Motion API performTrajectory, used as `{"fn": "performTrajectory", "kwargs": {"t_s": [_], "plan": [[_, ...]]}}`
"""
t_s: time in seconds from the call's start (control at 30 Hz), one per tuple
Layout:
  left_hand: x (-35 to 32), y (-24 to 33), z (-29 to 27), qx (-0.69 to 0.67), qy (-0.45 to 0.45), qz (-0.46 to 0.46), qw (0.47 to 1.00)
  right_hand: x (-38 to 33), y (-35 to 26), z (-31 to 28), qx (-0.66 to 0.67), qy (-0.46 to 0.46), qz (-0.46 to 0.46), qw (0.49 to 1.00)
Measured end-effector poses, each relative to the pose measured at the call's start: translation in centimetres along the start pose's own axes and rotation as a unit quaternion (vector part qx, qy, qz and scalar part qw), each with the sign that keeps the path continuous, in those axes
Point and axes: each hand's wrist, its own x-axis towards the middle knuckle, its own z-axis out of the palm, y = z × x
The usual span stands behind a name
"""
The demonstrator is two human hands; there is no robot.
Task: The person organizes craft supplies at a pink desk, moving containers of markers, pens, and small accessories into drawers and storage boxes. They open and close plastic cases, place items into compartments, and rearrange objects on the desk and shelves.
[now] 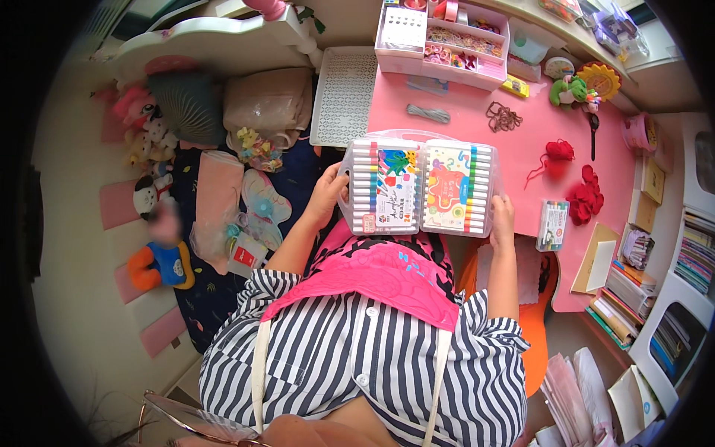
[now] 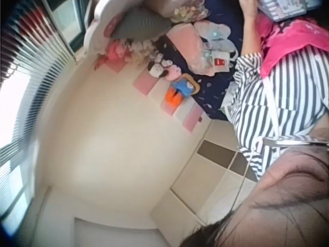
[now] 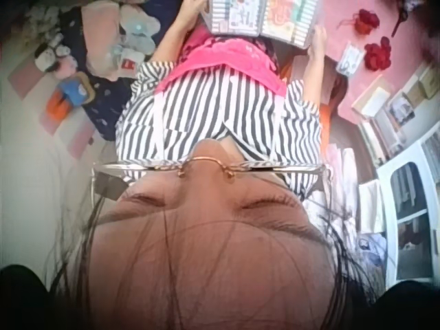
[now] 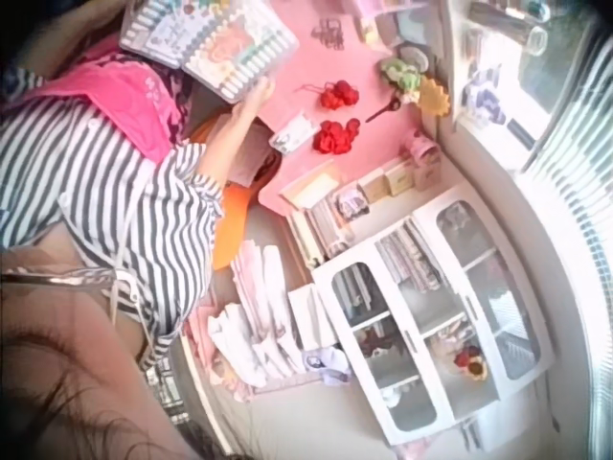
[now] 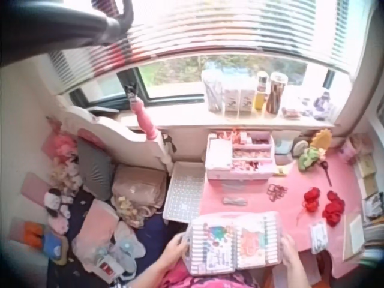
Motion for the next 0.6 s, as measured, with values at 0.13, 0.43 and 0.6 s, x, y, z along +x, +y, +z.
{"fn": "performTrajectory", "kwargs": {"t_s": [0.13, 0.43, 0.6], "plan": [[-2.0, 2.6, 1.0, -0.063, 0.004, 0.019, 0.998, -2.7, -4.4, 2.4, 0.063, 0.007, -0.043, 0.997], [-0.9, 11.0, -3.4, 0.001, 0.095, 0.164, 0.982, -7.4, -10.9, 8.3, -0.083, 0.004, -0.222, 0.971], [8.8, 15.3, -6.2, 0.097, 0.120, 0.190, 0.970, -8.1, -14.3, 13.7, -0.121, -0.020, -0.273, 0.954]]}}
